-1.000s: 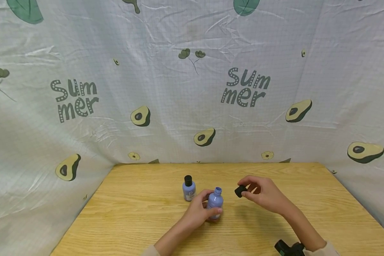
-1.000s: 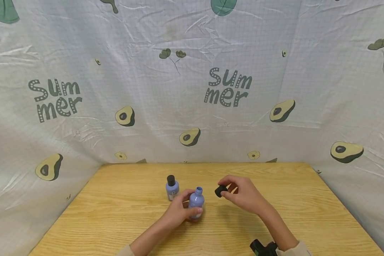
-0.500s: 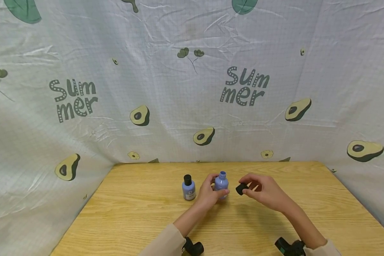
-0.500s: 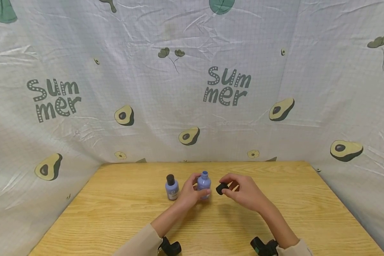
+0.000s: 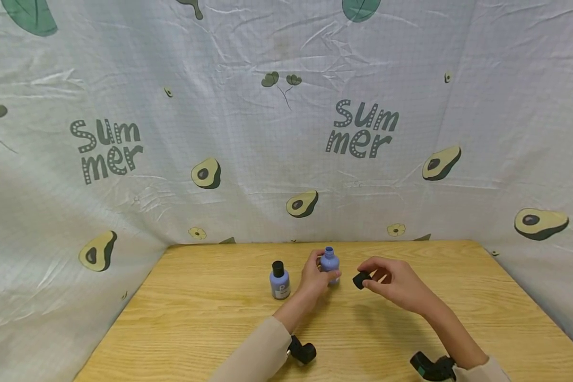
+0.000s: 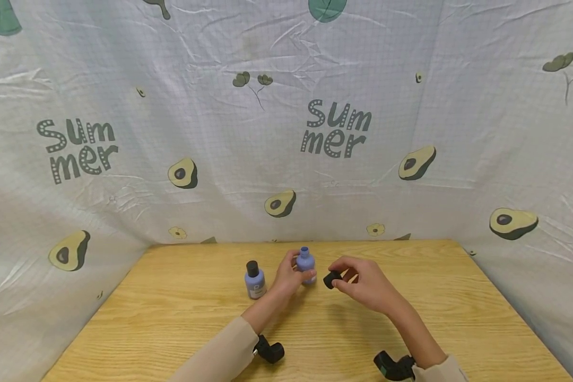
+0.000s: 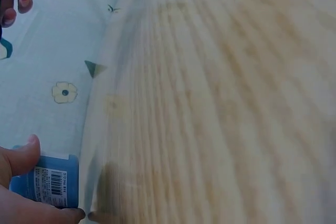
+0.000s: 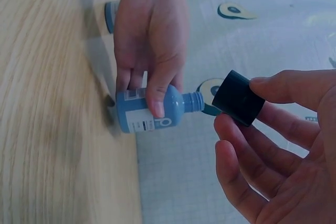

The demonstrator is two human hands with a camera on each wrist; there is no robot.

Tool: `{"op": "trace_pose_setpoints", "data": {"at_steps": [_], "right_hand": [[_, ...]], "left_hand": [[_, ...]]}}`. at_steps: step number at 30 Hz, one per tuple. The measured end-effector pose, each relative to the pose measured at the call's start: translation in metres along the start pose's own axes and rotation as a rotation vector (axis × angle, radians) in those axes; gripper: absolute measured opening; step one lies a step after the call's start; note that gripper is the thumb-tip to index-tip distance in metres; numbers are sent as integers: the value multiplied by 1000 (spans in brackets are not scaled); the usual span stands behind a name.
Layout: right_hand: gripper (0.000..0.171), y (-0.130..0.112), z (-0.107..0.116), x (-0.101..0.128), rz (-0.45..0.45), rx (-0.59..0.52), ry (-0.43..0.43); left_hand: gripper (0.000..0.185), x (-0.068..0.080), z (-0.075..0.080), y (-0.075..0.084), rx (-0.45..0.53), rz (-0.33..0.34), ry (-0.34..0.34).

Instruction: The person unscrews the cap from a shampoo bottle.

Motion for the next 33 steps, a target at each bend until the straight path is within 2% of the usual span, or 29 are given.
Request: {"op": "trace_pose_setpoints", "data": {"at_steps": [6, 13, 33], "right_hand": [[23, 2, 0, 0, -17, 0, -3], [23, 4, 1, -1, -21, 10, 7], [22, 5, 0, -2, -9, 39, 14]], "left_hand": [[59, -6, -3, -2, 3, 9, 29], [59, -7, -3, -2, -30, -12, 46], [63, -9, -1, -10, -112, -36, 26]]}}
Point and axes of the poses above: each hand's wrist, its own x-axis away from the middle knuckle, its own z-axis out of the back of the hand, y = z × x, the point moved 4 cm from there along -x, towards the middle knuckle, and after that the axes turned 15 degrees about -z, right-handed, at the moved point
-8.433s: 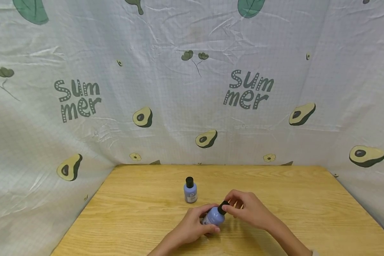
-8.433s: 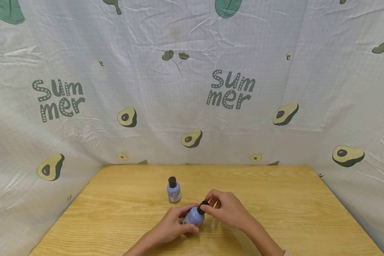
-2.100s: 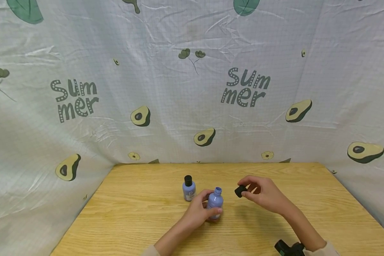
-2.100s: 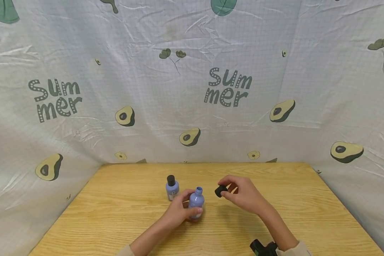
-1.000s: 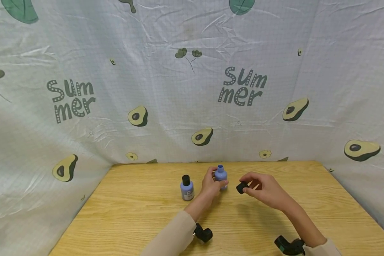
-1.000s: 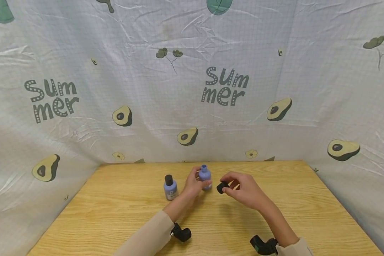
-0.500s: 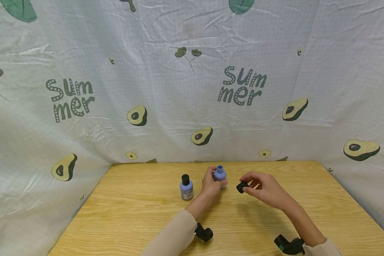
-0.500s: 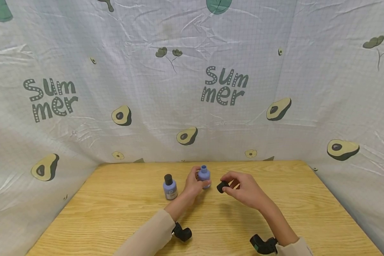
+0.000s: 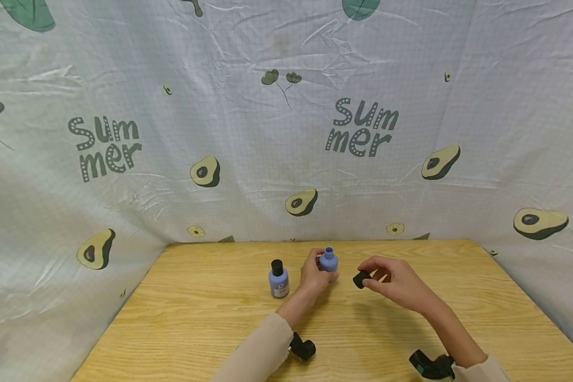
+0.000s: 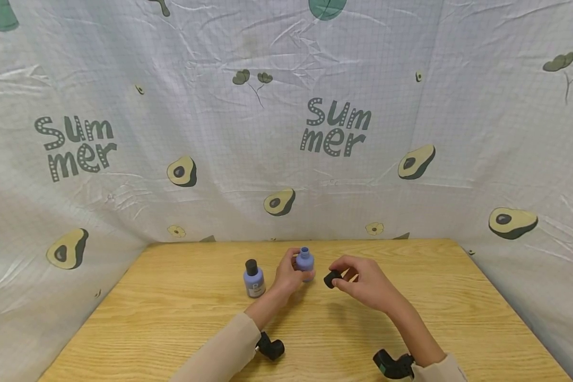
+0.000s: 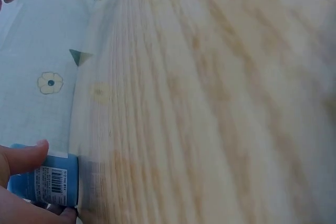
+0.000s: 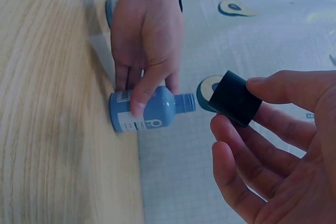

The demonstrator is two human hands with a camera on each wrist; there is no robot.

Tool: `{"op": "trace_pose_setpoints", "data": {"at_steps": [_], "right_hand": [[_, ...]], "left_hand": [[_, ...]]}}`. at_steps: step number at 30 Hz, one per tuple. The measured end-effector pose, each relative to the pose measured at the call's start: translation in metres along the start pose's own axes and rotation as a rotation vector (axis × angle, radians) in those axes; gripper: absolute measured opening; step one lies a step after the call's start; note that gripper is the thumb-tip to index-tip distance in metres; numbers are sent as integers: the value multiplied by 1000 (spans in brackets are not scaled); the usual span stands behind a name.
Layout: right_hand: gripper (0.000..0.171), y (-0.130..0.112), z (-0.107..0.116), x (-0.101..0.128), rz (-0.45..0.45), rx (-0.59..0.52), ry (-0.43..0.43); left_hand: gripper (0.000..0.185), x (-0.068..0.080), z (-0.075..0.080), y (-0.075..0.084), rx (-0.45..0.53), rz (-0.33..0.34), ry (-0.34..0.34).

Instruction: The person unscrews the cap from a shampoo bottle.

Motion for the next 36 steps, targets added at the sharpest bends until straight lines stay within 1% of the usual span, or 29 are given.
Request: {"op": "trace_pose_setpoints", "data": {"at_steps": [4, 6, 9, 12, 14, 17, 20, 23, 27, 29, 31, 34, 36], "right_hand": [[23, 0, 0, -1, -5, 10, 0], [23, 0, -1, -1, -7, 9, -3], [23, 1, -2, -1, -6, 4, -10], [23, 1, -3, -1, -4, 0, -14], [23, 1, -3, -1, 2, 2, -14], [23, 0, -4, -3, 3, 9, -13], [23, 1, -5, -4, -8, 20, -10], [23, 2, -6, -4, -19, 30, -5], [23, 2, -6, -5, -18, 23, -3], [23, 2, -7, -5, -12, 11, -6], [24, 1, -7, -5, -13, 2, -7], [24, 1, -7, -5, -16, 8, 3], [25, 1, -7, -7, -27, 20, 16]], "left_hand": [[68, 1, 1, 1, -21, -4, -13], [73, 2, 1, 3, -32, -9, -16], [83, 6, 2, 7, -38, 5, -10], [89, 14, 5, 14, -54, 33, 15], [89, 21, 9, 20, -68, 50, 35], [87, 34, 17, 30, -73, 43, 37], [82, 50, 28, 44, -76, 12, 9], [77, 68, 40, 56, -80, -34, 7], [66, 87, 62, 65, -34, -80, 54], [59, 93, 75, 66, -2, -96, 96], [57, 96, 88, 65, 0, -119, 156], [67, 97, 105, 59, -64, -143, 220], [79, 96, 114, 52, -120, -141, 222]]}}
Point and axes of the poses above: each hand's wrist, its own x-axis away from the middle knuckle, its own z-axis out of the back of the hand, y = z × x, the point moved 4 cm from there along -x, towards the middle knuckle, and after that the axes turned 15 degrees about -z, right-handed, at the moved point
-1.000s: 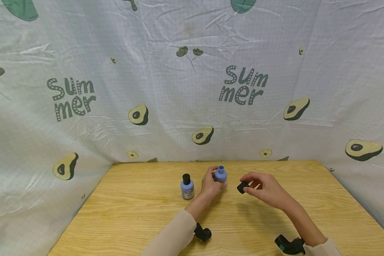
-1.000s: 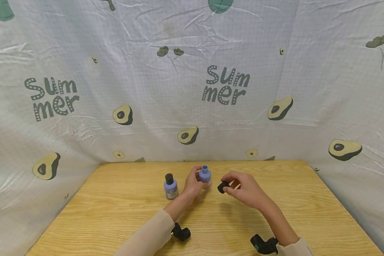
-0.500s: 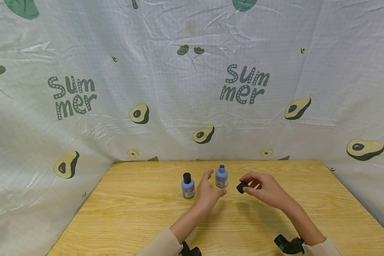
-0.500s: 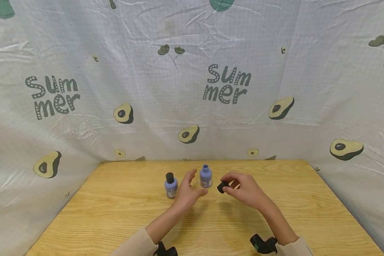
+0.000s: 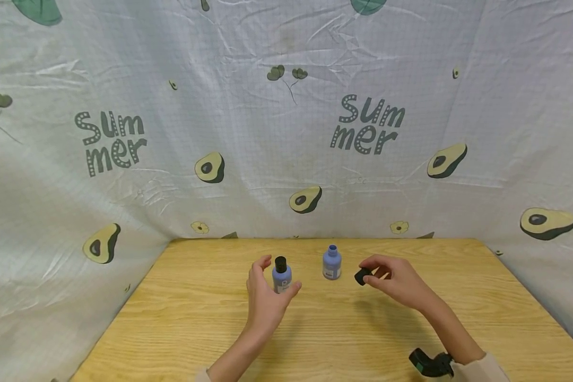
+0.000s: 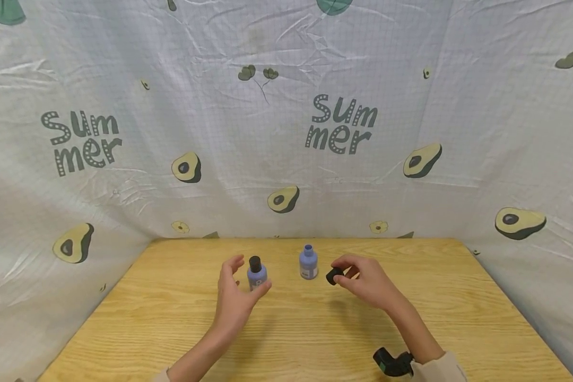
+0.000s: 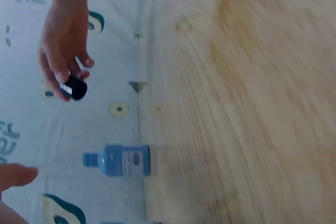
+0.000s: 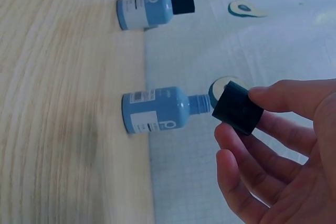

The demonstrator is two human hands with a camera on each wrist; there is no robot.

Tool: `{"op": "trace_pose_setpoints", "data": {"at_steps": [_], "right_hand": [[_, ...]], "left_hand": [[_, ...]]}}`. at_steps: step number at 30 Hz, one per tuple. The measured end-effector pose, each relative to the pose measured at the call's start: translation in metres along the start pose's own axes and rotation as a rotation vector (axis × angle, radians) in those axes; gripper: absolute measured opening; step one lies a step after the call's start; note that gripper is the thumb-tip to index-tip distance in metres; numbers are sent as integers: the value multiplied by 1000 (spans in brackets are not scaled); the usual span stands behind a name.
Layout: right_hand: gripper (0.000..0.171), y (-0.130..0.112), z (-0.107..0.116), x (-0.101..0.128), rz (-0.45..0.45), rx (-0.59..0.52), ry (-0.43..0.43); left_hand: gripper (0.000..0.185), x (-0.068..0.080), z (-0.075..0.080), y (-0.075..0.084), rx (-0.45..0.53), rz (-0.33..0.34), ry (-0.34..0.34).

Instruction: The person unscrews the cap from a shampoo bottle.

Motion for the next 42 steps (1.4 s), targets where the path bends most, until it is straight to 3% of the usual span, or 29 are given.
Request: {"op": "trace_pose_setpoints", "data": {"at_steps": [3, 6, 15, 21, 28, 42], "right_hand": [[25, 2, 0, -4, -17, 29, 28], [25, 7, -1, -12, -40, 58, 53], [30, 24, -12, -40, -102, 119, 75], [36, 31, -18, -52, -162, 190, 62], [30, 38, -20, -60, -217, 214, 76], [27, 42, -31, -70, -243, 243, 67]], "left_hand": [[94, -5, 5, -13, -40, 15, -53], [99, -11, 7, -25, -15, 38, -110], [90, -26, 7, -47, 113, 195, -179], [75, -30, 6, -56, 112, 182, -190], [70, -32, 2, -57, 113, 140, -231], [68, -37, 1, -69, 112, 170, -271]]}}
Point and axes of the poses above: each hand's wrist, its own x-axis away from the middle knuckle, its own z-axis out of the back of the hand, y = z × x, the point moved 4 cm from there along -x, towards the middle knuckle, and after that the axes turned 15 degrees about -z, right-handed, at the moved point
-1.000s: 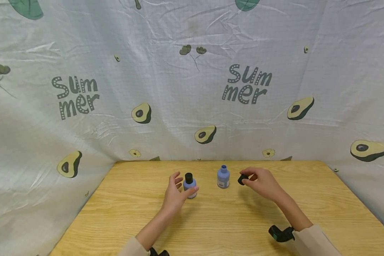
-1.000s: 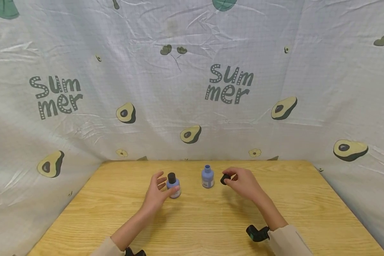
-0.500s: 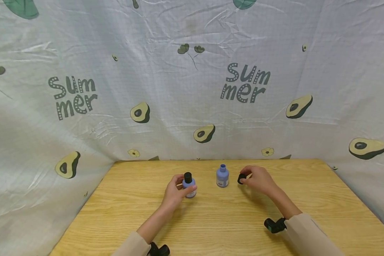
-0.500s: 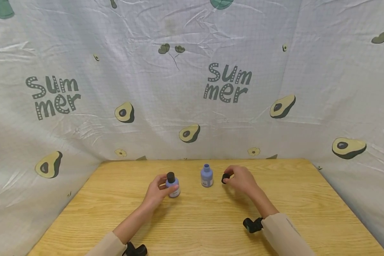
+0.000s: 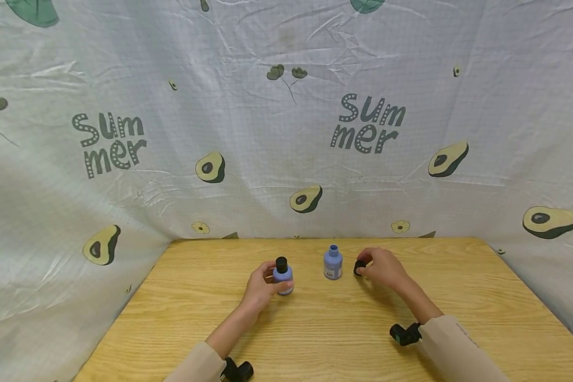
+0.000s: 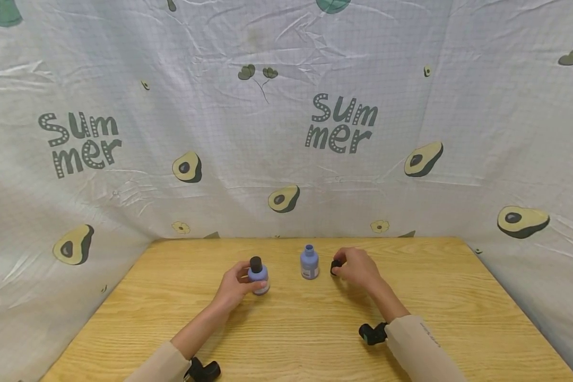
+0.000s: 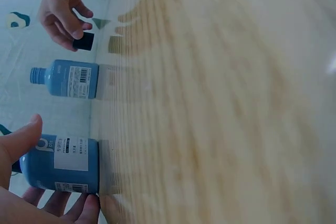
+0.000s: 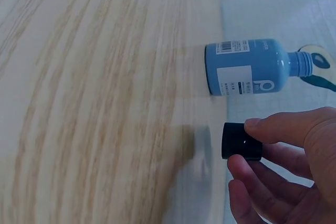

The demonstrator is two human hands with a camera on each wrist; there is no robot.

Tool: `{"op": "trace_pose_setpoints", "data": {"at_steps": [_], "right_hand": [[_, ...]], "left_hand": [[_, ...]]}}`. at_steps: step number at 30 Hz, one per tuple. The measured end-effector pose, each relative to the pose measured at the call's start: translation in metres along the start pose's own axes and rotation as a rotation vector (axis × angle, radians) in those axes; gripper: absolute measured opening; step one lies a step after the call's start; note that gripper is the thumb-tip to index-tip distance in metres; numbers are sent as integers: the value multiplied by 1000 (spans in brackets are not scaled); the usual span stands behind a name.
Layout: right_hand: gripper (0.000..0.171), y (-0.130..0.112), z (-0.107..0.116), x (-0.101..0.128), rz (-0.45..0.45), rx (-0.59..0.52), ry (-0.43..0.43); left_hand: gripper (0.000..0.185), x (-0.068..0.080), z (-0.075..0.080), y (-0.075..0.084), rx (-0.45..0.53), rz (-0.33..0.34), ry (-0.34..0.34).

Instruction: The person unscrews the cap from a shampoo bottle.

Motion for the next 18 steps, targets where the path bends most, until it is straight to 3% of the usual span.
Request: {"op": "trace_pose_setpoints", "data": {"at_steps": [18], "right_hand": [[27, 8, -11, -3, -3, 27, -4]], "left_hand": [[62, -2, -1, -2, -27, 5, -40]]}}
Point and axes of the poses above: each hand's wrist, its own x-axis away from the middle knuckle, its own z-axis out of the back of the hand, y = z × x, the point moved 4 cm from there along -x, towards the middle knuckle, and after that the axes turned 15 degrees about -z, right-handed, at the moved point
